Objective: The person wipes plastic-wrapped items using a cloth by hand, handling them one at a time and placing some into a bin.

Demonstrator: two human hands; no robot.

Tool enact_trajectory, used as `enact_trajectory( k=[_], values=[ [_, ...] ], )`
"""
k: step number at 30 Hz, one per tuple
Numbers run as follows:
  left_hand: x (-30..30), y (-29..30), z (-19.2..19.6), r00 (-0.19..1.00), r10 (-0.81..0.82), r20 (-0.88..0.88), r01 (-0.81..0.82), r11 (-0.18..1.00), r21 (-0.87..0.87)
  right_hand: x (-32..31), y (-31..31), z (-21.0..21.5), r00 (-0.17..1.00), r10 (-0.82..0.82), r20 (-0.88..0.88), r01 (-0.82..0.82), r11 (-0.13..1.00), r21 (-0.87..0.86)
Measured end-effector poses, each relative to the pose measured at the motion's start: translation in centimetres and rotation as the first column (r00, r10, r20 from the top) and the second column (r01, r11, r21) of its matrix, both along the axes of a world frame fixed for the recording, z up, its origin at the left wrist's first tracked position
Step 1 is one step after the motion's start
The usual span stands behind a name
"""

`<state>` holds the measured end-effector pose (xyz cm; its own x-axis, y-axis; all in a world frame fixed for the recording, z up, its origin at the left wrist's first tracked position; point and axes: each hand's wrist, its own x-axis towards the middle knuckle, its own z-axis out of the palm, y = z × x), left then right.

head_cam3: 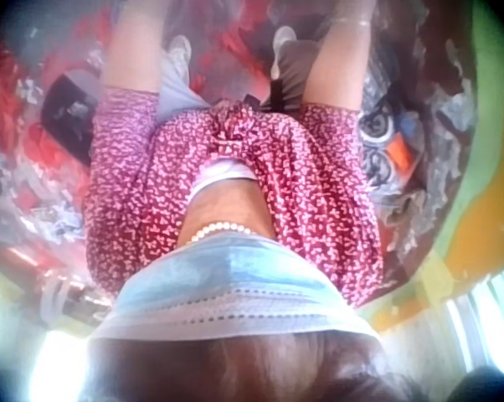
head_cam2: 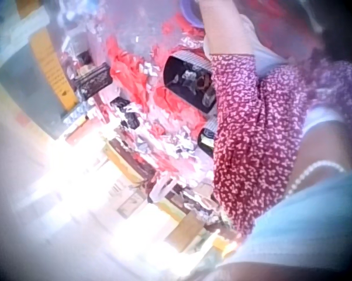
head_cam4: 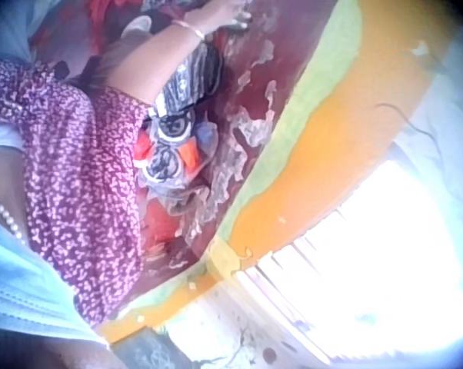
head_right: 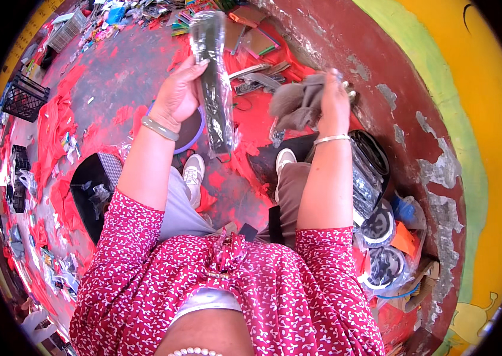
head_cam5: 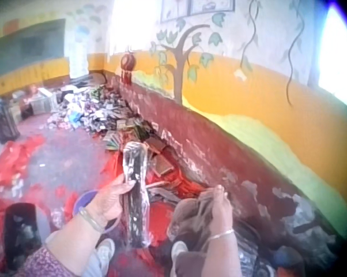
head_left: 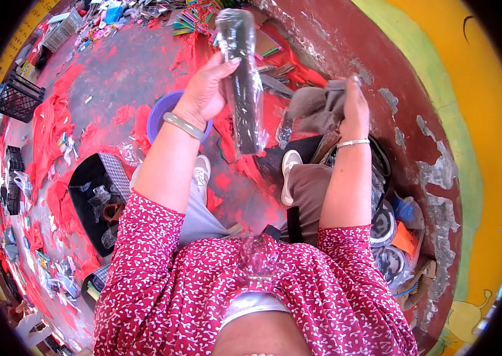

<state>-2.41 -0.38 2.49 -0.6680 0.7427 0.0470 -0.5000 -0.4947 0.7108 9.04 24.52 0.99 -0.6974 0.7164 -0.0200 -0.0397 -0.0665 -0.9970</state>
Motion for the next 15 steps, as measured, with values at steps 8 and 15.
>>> enact_trajectory(
  k=[8,15],
  values=[
    [-0.7,-0.8,-2.5,0.995,-0.002,-0.096,-0.026,0.957,-0.289,2.7,4.0,-1.0,0.968,-0.18,-0.176,0.061,0.846,-0.53],
    [0.7,0.4,-5.8,0.969,-0.219,0.114,0.238,0.953,-0.189,1.7,0.0,0.9,0.835,0.045,-0.548,-0.225,0.937,-0.267]
  ],
)
